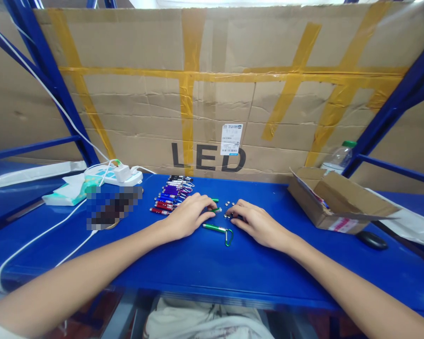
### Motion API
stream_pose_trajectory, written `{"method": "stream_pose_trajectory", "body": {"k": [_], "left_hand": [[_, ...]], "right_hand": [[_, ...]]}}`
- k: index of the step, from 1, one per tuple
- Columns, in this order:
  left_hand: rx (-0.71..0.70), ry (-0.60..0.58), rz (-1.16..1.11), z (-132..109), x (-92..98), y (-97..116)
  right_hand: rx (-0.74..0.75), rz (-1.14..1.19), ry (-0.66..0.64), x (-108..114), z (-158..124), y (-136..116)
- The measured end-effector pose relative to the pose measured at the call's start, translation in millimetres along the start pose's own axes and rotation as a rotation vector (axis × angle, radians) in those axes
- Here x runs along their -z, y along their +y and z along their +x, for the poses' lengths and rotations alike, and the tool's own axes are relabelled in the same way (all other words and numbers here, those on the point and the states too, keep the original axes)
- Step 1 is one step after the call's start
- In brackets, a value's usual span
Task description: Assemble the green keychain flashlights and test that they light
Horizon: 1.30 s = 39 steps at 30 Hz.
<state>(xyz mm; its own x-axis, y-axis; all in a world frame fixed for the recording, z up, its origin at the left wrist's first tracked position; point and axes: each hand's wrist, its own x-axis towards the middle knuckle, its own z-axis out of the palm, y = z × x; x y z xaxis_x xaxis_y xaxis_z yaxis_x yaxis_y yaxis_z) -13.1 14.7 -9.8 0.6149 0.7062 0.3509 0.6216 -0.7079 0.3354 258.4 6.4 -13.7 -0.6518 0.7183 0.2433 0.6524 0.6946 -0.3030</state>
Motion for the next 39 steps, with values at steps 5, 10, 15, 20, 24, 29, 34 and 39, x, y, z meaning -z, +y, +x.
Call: {"method": "stream_pose_trajectory", "body": {"k": [5, 10, 15, 20, 24, 29, 34, 39], "left_hand": [[0.102, -0.002, -0.352, 0.8, -3.7, 8.5], [0.12, -0.019, -0.468, 1.3, -7.4, 9.2], [0.127, -0.02, -0.451, 1.4, -7.5, 8.8], [0.146, -0.024, -0.448, 1.3, -5.1, 11.6], [0.172, -0.016, -0.401, 1.5, -4.2, 11.6], [0.165, -0.017, -0.379, 1.8, -5.2, 10.8], [0.149, -0.007, -0.348, 1.5, -4.8, 13.0], [0.145, -0.006, -0.357, 0.7, -4.6, 13.1]], "right_hand": [[0.036, 0.006, -0.002, 0.5, 1.0, 0.6], [0.006, 0.009, 0.02, -1.2, -0.6, 3.0], [0.016, 0.061, 0.055, -3.0, -1.7, 2.2], [-0.038, 0.128, 0.096, -1.9, 0.2, -1.7], [-0.053, 0.177, 0.107, -1.2, 3.0, -3.7], [-0.071, 0.226, 0.138, -4.5, 7.9, -4.9], [-0.045, 0.232, 0.137, -6.3, 9.4, -3.0], [0.006, 0.16, 0.146, -2.9, 8.8, -2.4]]}}
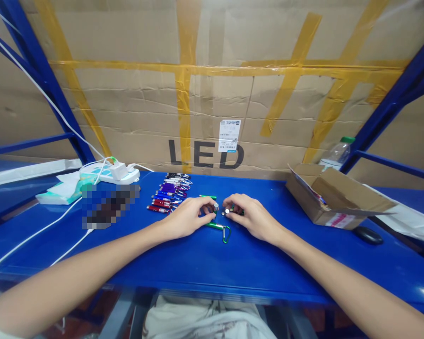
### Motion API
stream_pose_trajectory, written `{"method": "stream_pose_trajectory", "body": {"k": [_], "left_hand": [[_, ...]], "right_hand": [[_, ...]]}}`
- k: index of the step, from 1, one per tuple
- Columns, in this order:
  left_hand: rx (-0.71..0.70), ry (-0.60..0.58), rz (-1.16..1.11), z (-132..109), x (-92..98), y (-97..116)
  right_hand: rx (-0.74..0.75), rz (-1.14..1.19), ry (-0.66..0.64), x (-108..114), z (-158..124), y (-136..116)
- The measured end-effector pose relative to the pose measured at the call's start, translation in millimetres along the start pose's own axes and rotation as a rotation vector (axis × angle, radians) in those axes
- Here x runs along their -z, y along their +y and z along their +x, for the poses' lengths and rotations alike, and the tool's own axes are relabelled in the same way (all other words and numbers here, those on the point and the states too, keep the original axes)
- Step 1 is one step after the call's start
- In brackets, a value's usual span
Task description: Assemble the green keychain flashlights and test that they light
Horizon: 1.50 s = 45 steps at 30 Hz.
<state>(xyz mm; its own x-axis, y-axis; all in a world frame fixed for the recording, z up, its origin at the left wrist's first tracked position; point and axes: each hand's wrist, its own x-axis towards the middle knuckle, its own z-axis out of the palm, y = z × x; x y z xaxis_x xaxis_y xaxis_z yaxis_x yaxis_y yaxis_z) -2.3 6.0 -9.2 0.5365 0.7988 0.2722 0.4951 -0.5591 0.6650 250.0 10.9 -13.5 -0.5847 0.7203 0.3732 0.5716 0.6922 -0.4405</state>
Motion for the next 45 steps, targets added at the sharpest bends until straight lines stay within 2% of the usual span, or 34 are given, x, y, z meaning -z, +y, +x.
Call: {"method": "stream_pose_trajectory", "body": {"k": [7, 18, 29, 33, 35, 40, 45], "left_hand": [[-0.004, 0.008, 0.014, 0.4, 0.9, 1.2], [0.056, 0.034, 0.041, 0.2, 0.8, 0.2], [0.053, 0.036, 0.024, 0.7, 0.7, 0.1], [0.049, 0.035, 0.027, 0.3, 0.0, -1.4], [0.046, 0.034, 0.026, -0.1, -0.3, -1.8], [0.05, 0.032, 0.028, 0.0, -0.5, -2.2], [0.051, 0.035, 0.028, 1.1, -0.2, -2.7]], "right_hand": [[0.066, -0.059, -0.015, 0.3, 0.4, 0.0], [0.073, -0.143, -0.062, -0.8, -0.7, 7.8], [0.023, -0.125, -0.098, 4.4, -0.5, 7.2], [-0.003, -0.111, -0.062, 4.6, -1.3, 5.6], [0.021, -0.123, -0.049, 2.7, -0.9, 3.8], [0.098, -0.192, -0.118, -2.0, 1.8, -0.5], [0.033, -0.143, -0.109, -2.2, 2.1, -1.7]]}}
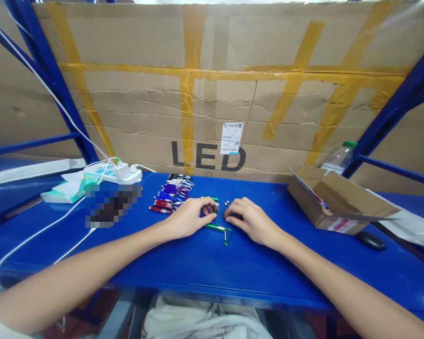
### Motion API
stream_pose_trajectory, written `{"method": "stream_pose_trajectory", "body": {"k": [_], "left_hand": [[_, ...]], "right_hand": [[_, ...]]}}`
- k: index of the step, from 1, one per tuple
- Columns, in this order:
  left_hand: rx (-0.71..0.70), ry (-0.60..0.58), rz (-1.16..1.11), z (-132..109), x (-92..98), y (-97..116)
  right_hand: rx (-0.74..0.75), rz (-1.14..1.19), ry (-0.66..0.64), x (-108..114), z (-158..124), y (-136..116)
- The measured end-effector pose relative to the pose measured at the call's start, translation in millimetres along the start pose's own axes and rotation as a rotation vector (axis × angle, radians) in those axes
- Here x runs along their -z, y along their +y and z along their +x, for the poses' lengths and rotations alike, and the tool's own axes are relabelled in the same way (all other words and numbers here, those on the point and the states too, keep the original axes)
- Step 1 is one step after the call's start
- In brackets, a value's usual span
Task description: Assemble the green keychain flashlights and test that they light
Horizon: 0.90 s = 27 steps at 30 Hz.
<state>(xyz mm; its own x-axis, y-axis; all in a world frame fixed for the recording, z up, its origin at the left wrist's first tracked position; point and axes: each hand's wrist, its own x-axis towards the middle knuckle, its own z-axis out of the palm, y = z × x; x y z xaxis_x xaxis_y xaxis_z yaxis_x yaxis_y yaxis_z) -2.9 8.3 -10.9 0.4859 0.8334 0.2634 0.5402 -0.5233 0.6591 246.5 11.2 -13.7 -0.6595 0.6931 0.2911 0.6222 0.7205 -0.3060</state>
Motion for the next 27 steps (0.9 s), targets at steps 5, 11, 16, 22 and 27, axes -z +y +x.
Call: {"method": "stream_pose_trajectory", "body": {"k": [5, 11, 16, 22, 27], "left_hand": [[-0.007, 0.011, 0.005, 0.2, 0.1, 0.9], [-0.011, 0.005, -0.002, 0.0, -0.2, 0.9], [-0.013, 0.006, 0.001, -0.1, 0.6, 0.2], [0.014, -0.011, -0.007, -0.5, 1.4, 2.6], [0.008, 0.004, 0.009, -0.6, 1.0, 2.0]], "right_hand": [[-0.059, 0.034, 0.008, -0.2, -1.0, -1.1], [-0.033, 0.078, 0.011, -0.2, -0.3, 0.0], [-0.055, 0.146, -0.013, 3.2, 0.7, 4.2], [-0.096, -0.052, 0.126, 8.3, -3.7, 17.8], [-0.084, -0.202, 0.038, 5.1, -5.3, 23.0]]}}
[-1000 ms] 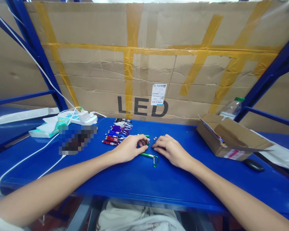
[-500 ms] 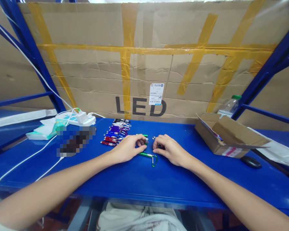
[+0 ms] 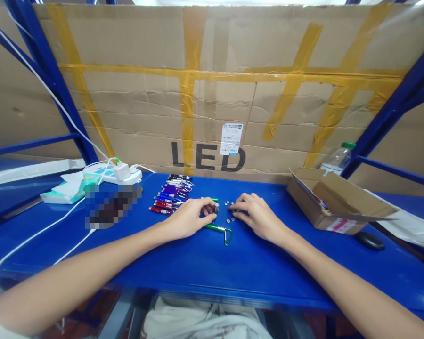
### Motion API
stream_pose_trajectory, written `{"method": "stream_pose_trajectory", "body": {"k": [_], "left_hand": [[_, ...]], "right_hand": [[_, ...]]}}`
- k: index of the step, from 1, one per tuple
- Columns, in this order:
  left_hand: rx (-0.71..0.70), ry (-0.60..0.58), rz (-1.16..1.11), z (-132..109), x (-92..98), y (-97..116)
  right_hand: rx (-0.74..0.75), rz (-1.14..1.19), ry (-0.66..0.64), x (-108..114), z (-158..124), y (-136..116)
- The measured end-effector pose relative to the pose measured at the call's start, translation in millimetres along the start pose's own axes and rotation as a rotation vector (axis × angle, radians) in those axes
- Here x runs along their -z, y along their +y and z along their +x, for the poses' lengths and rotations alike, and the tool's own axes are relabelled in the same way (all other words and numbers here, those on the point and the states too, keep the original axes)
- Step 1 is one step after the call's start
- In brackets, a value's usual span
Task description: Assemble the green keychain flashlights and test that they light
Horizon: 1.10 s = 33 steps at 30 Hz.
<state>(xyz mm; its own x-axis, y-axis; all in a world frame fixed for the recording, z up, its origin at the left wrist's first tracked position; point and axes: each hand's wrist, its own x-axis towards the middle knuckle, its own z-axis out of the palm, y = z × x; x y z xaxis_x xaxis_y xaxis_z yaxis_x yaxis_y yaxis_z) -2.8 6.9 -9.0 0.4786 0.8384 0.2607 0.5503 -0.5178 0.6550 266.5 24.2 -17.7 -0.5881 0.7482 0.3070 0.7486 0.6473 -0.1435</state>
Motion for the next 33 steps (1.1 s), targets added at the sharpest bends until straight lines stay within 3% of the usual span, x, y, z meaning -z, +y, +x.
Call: {"method": "stream_pose_trajectory", "body": {"k": [11, 17, 33], "left_hand": [[0.007, -0.002, 0.0, -0.3, -0.1, -0.4], [0.006, -0.011, -0.003, -0.3, 1.1, 0.3], [-0.001, -0.012, -0.019, 0.2, 1.1, -0.1]], "right_hand": [[-0.001, 0.057, -0.001, 8.4, -2.2, -8.9], [0.061, 0.206, -0.111, 17.1, -3.2, -13.9], [0.044, 0.261, -0.095, 10.5, -5.8, -20.5]]}}
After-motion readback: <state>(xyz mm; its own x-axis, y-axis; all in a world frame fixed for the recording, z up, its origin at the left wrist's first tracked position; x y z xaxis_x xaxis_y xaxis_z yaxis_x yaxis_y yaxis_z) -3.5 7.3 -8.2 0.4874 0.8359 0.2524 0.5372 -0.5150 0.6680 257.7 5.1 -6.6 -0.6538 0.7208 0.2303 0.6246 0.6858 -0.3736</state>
